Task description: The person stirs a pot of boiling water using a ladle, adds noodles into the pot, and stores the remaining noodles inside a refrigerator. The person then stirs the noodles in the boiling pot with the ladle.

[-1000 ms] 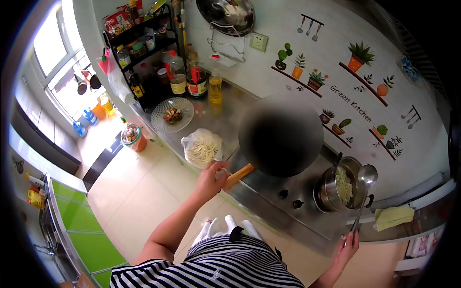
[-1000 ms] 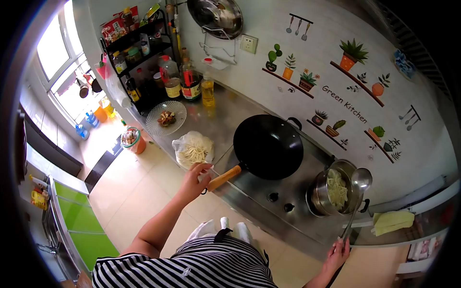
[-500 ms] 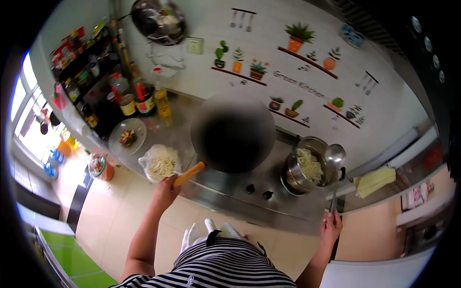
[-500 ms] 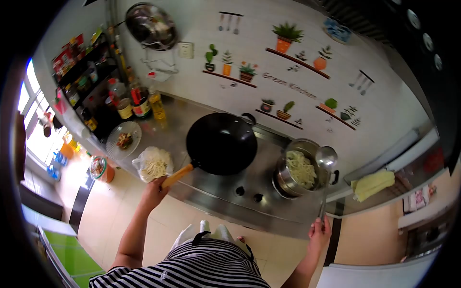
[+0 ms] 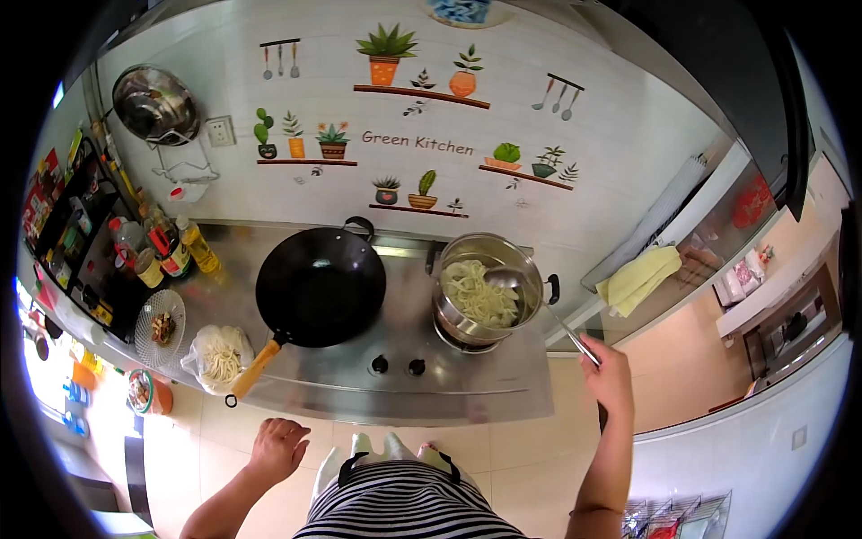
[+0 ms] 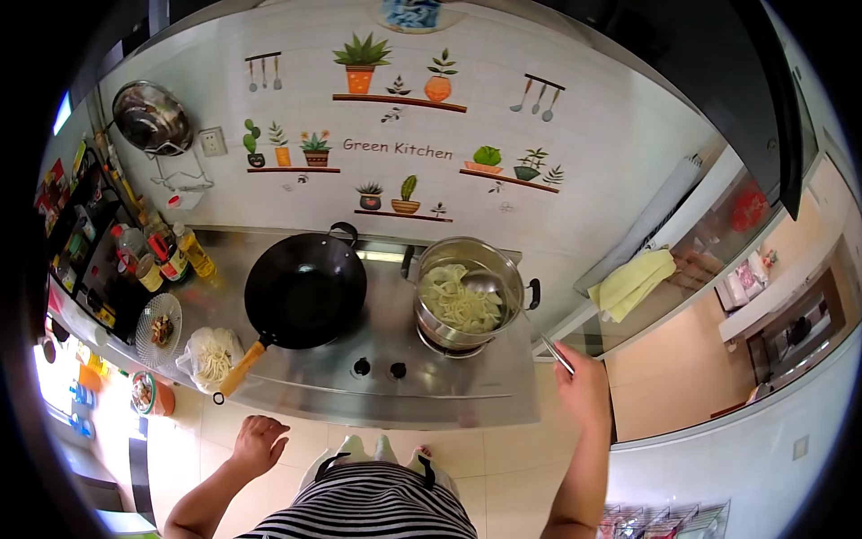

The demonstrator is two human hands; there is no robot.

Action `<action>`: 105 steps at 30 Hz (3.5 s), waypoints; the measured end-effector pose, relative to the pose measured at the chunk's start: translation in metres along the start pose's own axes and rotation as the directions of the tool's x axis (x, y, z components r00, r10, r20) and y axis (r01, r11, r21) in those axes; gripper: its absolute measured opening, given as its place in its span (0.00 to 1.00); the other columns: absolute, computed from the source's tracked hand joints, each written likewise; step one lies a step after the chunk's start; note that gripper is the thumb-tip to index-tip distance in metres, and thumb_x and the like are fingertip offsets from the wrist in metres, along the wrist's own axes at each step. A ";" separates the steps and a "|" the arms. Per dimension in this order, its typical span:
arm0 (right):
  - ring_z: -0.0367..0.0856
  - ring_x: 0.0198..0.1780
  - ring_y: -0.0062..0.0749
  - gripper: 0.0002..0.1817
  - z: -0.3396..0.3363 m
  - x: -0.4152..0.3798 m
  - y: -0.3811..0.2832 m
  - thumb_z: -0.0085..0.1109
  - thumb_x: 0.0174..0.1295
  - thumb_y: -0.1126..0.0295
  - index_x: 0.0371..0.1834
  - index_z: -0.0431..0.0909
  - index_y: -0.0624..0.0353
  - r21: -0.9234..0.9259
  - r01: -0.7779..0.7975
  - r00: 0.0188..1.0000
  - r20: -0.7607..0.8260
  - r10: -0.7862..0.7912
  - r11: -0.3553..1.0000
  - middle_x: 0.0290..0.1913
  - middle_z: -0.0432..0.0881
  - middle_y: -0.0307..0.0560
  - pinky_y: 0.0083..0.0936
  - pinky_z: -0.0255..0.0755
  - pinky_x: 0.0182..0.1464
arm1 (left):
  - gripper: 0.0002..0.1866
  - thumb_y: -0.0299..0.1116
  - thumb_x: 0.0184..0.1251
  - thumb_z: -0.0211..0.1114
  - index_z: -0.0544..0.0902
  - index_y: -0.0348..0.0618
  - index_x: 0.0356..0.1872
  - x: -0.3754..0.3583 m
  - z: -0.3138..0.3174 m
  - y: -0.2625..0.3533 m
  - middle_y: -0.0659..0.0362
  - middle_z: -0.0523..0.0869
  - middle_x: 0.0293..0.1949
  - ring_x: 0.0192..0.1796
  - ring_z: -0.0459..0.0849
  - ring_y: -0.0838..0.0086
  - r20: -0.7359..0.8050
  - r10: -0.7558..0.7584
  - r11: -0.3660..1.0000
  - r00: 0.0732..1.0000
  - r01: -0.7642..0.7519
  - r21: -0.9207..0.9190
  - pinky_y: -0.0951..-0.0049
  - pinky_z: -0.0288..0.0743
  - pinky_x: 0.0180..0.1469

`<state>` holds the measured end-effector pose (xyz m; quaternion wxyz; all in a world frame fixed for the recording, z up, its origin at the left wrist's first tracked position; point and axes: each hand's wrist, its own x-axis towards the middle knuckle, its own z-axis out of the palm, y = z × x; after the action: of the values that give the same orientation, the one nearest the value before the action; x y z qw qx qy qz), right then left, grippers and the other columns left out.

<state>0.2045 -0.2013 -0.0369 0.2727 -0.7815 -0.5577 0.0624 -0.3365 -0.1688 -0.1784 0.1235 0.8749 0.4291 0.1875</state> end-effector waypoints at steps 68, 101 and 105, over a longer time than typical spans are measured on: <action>0.83 0.43 0.45 0.14 -0.065 0.084 -0.036 0.67 0.55 0.72 0.46 0.87 0.49 -0.397 0.339 0.889 0.432 -0.152 0.853 0.37 0.87 0.47 0.38 0.76 0.46 | 0.13 0.28 0.60 0.66 0.84 0.40 0.46 0.071 0.054 0.088 0.48 0.86 0.44 0.50 0.82 0.52 -0.091 -0.185 0.951 0.979 0.155 -0.268 0.56 0.73 0.56; 0.81 0.34 0.48 0.19 0.041 0.038 0.018 0.60 0.62 0.71 0.58 0.80 0.46 -0.120 0.145 0.979 -0.129 -0.161 0.982 0.30 0.80 0.50 0.43 0.75 0.37 | 0.10 0.28 0.61 0.65 0.85 0.41 0.44 0.060 0.060 0.097 0.51 0.86 0.38 0.40 0.85 0.57 -0.062 -0.255 0.913 0.965 0.219 -0.344 0.60 0.78 0.46; 0.81 0.34 0.47 0.19 0.036 0.026 0.024 0.62 0.61 0.72 0.56 0.81 0.46 -0.089 0.150 0.974 -0.158 -0.163 0.985 0.31 0.81 0.49 0.42 0.74 0.37 | 0.07 0.27 0.62 0.64 0.86 0.41 0.39 0.062 0.060 0.094 0.52 0.85 0.29 0.31 0.83 0.57 -0.046 -0.242 0.928 0.969 0.218 -0.302 0.61 0.78 0.38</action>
<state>0.2198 -0.1701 -0.0734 0.2918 -0.7475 -0.5950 -0.0453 -0.2089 -0.1789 -0.1832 0.2557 0.7819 0.5008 0.2692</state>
